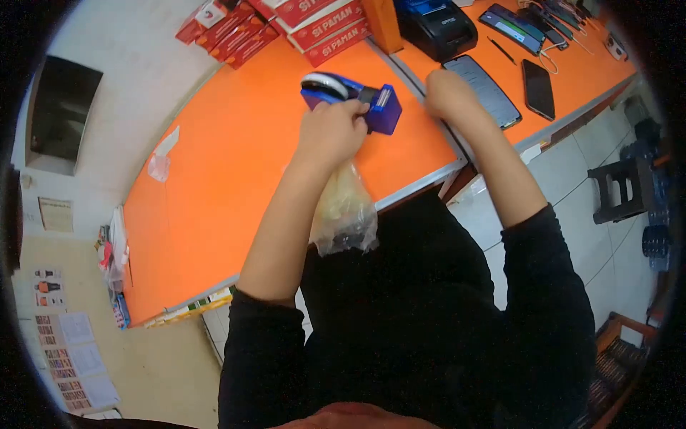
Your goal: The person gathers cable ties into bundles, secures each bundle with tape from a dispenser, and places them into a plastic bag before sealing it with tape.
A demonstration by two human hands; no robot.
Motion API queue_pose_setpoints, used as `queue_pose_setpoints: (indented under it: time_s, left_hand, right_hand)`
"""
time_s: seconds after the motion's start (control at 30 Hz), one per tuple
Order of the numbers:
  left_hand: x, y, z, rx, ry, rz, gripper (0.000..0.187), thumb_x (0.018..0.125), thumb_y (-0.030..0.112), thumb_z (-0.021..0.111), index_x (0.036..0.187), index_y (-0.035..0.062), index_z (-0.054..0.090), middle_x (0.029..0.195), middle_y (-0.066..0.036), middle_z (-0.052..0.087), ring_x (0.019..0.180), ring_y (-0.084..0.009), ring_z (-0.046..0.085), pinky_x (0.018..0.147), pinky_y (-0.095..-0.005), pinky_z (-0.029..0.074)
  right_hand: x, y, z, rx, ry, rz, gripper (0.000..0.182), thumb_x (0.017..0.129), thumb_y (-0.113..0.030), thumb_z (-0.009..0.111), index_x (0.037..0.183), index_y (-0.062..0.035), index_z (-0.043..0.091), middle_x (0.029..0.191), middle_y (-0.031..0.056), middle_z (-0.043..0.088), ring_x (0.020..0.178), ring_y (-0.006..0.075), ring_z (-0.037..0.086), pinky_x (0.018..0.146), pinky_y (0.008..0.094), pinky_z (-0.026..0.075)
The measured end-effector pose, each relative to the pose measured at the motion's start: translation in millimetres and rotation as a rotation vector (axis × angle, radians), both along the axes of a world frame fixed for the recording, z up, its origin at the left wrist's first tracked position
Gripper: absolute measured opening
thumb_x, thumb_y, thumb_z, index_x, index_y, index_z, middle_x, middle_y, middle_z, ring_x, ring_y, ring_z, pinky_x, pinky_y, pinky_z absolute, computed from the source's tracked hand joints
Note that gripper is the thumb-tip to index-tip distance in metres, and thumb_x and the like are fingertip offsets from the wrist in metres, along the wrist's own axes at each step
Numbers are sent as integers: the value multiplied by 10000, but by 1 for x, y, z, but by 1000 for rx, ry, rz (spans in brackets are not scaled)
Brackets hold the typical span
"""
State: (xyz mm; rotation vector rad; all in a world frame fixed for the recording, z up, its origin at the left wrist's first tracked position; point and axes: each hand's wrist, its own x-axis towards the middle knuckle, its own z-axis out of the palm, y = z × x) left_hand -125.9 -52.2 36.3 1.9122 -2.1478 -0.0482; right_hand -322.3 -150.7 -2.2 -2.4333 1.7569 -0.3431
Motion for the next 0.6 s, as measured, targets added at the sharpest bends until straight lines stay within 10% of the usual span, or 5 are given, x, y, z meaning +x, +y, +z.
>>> queue_pose_setpoints:
  time_s: [0.17, 0.27, 0.6]
  left_hand:
    - [17, 18, -2, 128, 66, -7, 289, 797, 233, 523, 1029, 105, 639, 1006, -126, 627, 968, -298, 554, 843, -425, 416]
    - [57, 71, -18, -367, 303, -180, 284, 796, 254, 559, 1018, 90, 628, 1088, -139, 579, 1024, -314, 519, 874, -423, 397]
    - [58, 189, -78, -482, -191, -140, 319, 728, 254, 649, 1036, 173, 632, 1185, 7, 547, 1035, -226, 474, 883, -350, 344]
  right_hand:
    - [-32, 42, 27, 206, -452, 189, 338, 712, -244, 660, 948, -8, 605, 961, 154, 623, 861, 273, 603, 716, 373, 472]
    - [-29, 98, 16, 97, -955, 565, 625, 683, -157, 695, 1253, -63, 454, 1295, 109, 479, 1145, 272, 495, 899, 394, 422]
    - [46, 148, -8, -142, -413, 1281, 542, 726, -65, 651, 1237, -153, 494, 1228, 28, 542, 1098, 207, 541, 965, 395, 407]
